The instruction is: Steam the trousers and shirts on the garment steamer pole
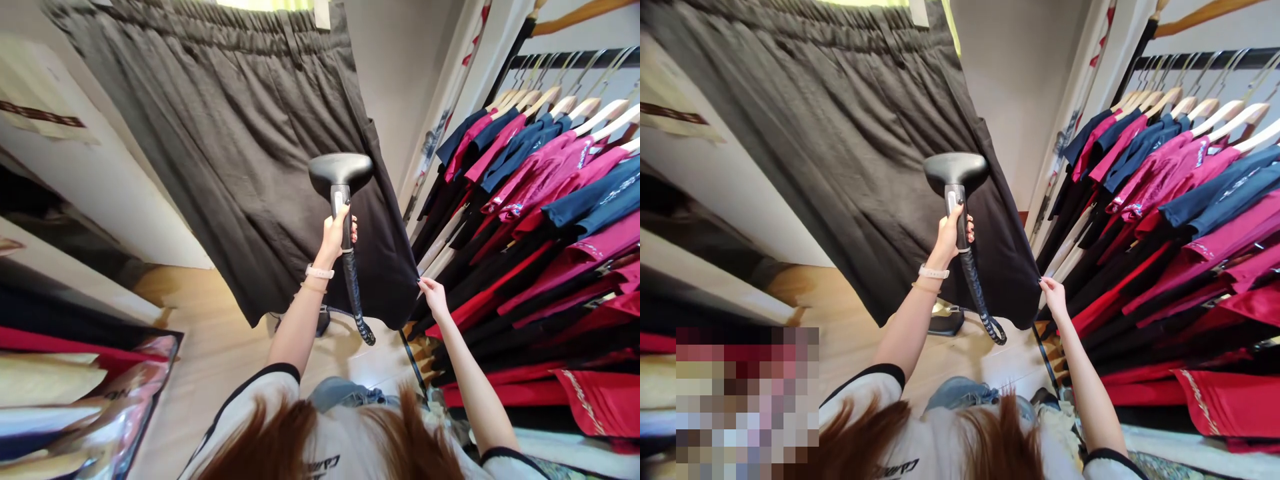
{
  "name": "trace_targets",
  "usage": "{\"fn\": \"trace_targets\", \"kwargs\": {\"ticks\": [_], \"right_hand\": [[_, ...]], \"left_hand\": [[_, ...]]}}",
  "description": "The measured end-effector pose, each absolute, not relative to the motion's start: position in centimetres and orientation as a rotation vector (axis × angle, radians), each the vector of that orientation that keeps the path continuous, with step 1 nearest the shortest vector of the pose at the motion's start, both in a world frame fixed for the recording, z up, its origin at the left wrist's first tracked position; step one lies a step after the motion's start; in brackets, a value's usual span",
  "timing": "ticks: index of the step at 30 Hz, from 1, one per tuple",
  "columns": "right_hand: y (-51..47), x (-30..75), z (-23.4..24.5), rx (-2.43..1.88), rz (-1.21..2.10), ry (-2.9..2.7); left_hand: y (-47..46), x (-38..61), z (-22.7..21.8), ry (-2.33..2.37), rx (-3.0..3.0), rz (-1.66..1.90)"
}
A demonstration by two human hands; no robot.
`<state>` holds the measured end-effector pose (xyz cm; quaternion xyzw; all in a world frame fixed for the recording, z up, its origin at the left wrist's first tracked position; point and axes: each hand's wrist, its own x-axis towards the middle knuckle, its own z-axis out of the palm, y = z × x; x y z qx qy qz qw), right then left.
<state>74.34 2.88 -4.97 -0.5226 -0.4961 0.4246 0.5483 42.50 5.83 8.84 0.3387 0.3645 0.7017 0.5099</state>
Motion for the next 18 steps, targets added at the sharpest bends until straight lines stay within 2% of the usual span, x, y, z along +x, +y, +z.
{"fn": "trace_targets", "kwargs": {"ticks": [7, 18], "right_hand": [[3.2, 73.4, -5.4, -1.284, 0.976, -1.206], [3.8, 73.3, -5.3, -1.353, 0.753, -1.269]], "left_hand": [[7.4, 42.9, 8.0, 0.892, 0.785, 1.609], [7.9, 43.8, 7.2, 0.891, 0.834, 1.499]]}}
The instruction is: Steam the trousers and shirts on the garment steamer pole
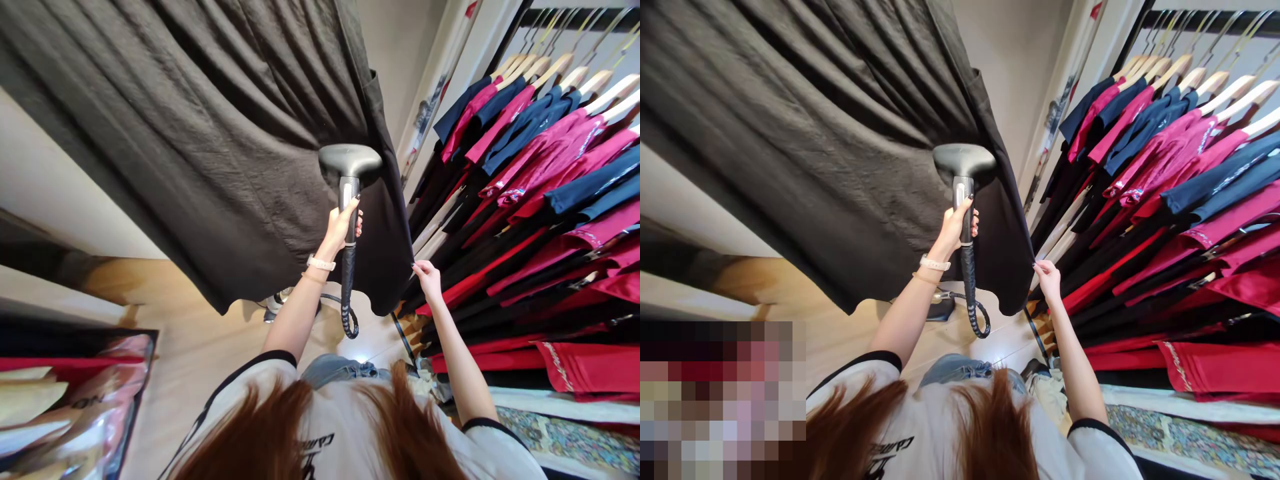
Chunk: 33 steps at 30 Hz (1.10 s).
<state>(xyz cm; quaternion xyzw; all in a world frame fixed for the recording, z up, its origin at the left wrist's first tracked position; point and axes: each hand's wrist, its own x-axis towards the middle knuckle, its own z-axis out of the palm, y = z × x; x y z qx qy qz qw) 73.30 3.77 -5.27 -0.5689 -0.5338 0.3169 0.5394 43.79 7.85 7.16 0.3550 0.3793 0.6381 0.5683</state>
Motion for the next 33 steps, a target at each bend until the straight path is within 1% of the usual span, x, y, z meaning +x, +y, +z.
{"fn": "trace_targets", "kwargs": {"ticks": [16, 33], "right_hand": [[4.3, 75.2, -3.4, -1.379, 0.660, -1.244], [4.8, 76.0, -2.8, -1.416, 0.569, -1.256]], "left_hand": [[9.3, 46.8, 5.5, 0.836, 0.879, 1.336], [9.4, 48.9, 3.7, 0.868, 0.883, 1.184]]}}
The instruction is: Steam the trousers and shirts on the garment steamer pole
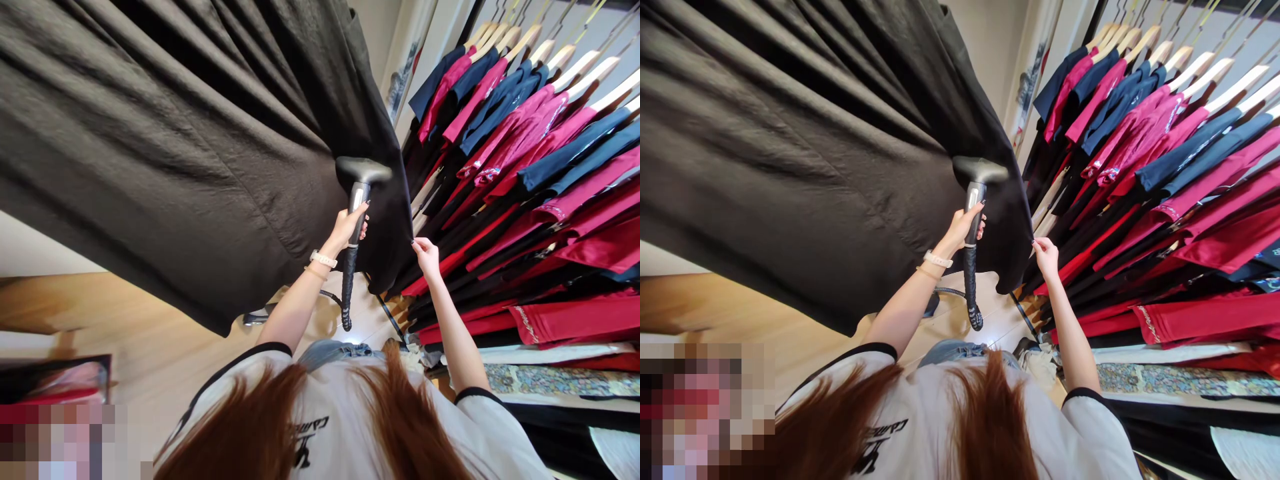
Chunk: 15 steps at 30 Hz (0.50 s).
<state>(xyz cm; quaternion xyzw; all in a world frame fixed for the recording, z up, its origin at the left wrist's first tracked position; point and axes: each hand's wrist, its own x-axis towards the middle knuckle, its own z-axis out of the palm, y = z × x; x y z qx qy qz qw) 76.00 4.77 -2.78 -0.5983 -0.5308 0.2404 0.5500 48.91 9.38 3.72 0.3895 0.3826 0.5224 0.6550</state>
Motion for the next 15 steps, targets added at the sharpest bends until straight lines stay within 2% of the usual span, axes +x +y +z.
{"fn": "trace_targets", "kwargs": {"ticks": [15], "right_hand": [[3.8, 75.4, -2.0, -1.443, 0.492, -1.280]], "left_hand": [[9.3, 50.4, 1.4, 0.816, 0.861, 1.103]]}}
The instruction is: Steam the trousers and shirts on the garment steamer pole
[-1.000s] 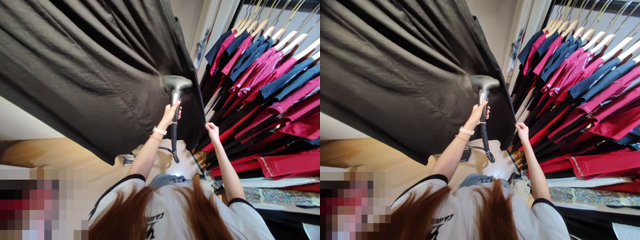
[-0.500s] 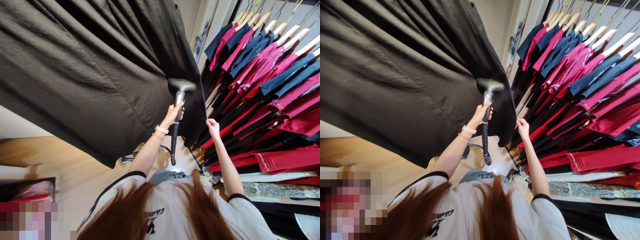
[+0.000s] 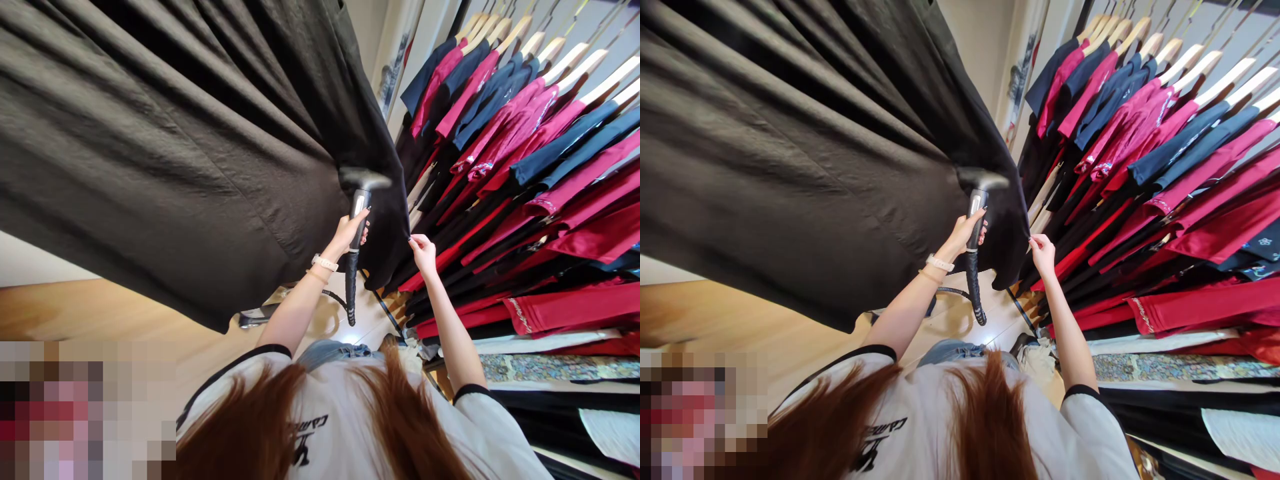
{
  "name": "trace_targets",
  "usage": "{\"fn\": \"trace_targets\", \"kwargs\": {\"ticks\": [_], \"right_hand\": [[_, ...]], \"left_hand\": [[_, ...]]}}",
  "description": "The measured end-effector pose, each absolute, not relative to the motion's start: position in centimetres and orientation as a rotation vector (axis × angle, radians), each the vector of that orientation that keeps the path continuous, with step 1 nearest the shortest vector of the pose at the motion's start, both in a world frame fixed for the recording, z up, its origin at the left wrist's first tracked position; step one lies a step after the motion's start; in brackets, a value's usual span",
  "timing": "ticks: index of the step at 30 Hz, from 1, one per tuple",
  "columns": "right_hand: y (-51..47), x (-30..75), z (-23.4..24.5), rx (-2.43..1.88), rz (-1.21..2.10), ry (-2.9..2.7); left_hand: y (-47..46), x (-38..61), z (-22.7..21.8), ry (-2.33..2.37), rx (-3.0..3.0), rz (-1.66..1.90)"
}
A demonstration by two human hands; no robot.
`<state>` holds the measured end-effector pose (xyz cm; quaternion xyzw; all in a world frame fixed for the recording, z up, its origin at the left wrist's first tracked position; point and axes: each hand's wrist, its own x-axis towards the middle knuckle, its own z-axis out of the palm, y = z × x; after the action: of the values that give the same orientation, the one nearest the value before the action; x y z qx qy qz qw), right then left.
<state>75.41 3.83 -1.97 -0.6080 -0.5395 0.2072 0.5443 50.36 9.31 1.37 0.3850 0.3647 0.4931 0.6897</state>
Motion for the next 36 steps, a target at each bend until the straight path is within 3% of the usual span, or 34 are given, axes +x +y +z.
{"fn": "trace_targets", "kwargs": {"ticks": [17, 36], "right_hand": [[3.5, 76.5, -1.0, -1.489, 0.409, -1.292], [4.3, 78.8, -1.7, -1.541, 0.396, -1.219]], "left_hand": [[8.3, 52.4, -0.7, 0.882, 0.811, 0.962], [5.5, 54.4, -7.5, 1.027, 0.663, 0.773]]}}
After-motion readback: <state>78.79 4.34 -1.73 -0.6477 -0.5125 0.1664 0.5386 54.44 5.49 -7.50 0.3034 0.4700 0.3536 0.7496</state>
